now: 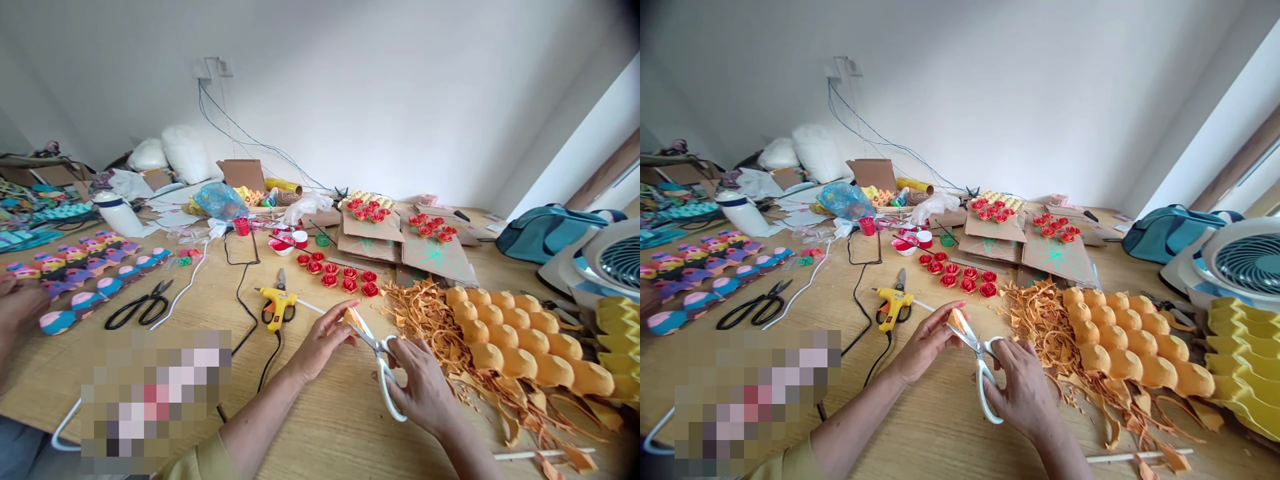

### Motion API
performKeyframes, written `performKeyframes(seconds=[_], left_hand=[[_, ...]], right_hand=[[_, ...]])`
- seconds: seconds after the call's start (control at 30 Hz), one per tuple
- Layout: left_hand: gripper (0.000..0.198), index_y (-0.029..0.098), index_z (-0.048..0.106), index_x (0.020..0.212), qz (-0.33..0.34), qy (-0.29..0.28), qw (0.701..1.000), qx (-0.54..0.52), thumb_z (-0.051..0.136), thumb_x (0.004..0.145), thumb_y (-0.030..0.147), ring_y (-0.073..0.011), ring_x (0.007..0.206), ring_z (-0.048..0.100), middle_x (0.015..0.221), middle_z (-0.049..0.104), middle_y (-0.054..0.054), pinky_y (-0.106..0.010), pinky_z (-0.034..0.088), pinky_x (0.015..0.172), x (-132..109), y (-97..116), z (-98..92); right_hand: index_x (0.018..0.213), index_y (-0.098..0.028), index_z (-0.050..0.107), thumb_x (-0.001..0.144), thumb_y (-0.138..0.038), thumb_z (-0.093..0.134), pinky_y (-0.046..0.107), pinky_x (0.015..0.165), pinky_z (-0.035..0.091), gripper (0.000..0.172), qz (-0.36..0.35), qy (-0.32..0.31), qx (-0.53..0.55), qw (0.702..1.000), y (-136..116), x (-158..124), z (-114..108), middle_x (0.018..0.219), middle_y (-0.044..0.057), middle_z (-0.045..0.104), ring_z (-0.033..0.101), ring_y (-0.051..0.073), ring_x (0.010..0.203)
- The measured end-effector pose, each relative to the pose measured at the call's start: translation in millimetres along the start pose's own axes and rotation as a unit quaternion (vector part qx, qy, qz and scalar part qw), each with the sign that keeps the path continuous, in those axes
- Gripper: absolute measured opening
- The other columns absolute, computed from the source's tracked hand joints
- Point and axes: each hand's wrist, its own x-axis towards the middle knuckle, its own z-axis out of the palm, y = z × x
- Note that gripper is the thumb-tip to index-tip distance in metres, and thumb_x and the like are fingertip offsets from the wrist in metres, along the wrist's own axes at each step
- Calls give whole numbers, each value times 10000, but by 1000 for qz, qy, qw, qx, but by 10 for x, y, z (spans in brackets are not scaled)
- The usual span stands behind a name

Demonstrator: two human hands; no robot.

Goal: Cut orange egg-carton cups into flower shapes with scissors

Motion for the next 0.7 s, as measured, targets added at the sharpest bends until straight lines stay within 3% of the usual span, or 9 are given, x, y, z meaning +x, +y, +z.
performKeyframes(seconds=[0.13, 0.27, 0.47, 0.57, 0.7], left_hand=[[512, 253, 585, 1321, -11, -10, 1000, -28, 689, 823, 307, -171, 867, 661, 1143, 617, -75, -309, 518, 791, -7, -3, -1], [552, 244, 538, 1341, 12, 8, 999, 37, 701, 818, 306, -173, 892, 650, 1218, 558, -88, -315, 542, 785, -3, 0, 8], [440, 187, 563, 1177, 30, 50, 994, 94, 735, 784, 286, -139, 876, 625, 1123, 593, -69, -219, 504, 723, 23, -1, 12], [444, 192, 556, 1188, 41, 53, 993, 101, 726, 791, 292, -134, 869, 622, 1051, 614, -46, -214, 507, 722, 33, 0, 8], [456, 194, 570, 1191, 61, 40, 991, 111, 738, 775, 272, -149, 957, 626, 1081, 634, -51, -243, 518, 835, 41, -15, 4]], right_hand=[[761, -235, 410, 896, -267, 536, 289, 641, 375, 188, 13, 34, 15, 999, 2, -4, -4, 664, -34, 515, 489, 143, 603], [718, -240, 396, 889, -248, 546, 270, 594, 359, 226, 14, 55, 7, 998, 18, -14, 6, 602, -47, 490, 459, 131, 547], [744, -233, 411, 878, -272, 570, 294, 673, 361, 212, 10, 28, -11, 999, 32, -8, -16, 660, -33, 532, 497, 140, 602], [786, -227, 444, 857, -295, 596, 309, 707, 350, 181, 10, 27, -26, 999, 45, -5, -34, 717, -20, 559, 524, 155, 654], [811, -220, 464, 855, -316, 613, 320, 730, 331, 183, 12, 30, -36, 999, 43, 5, -58, 734, -19, 557, 535, 166, 688]])
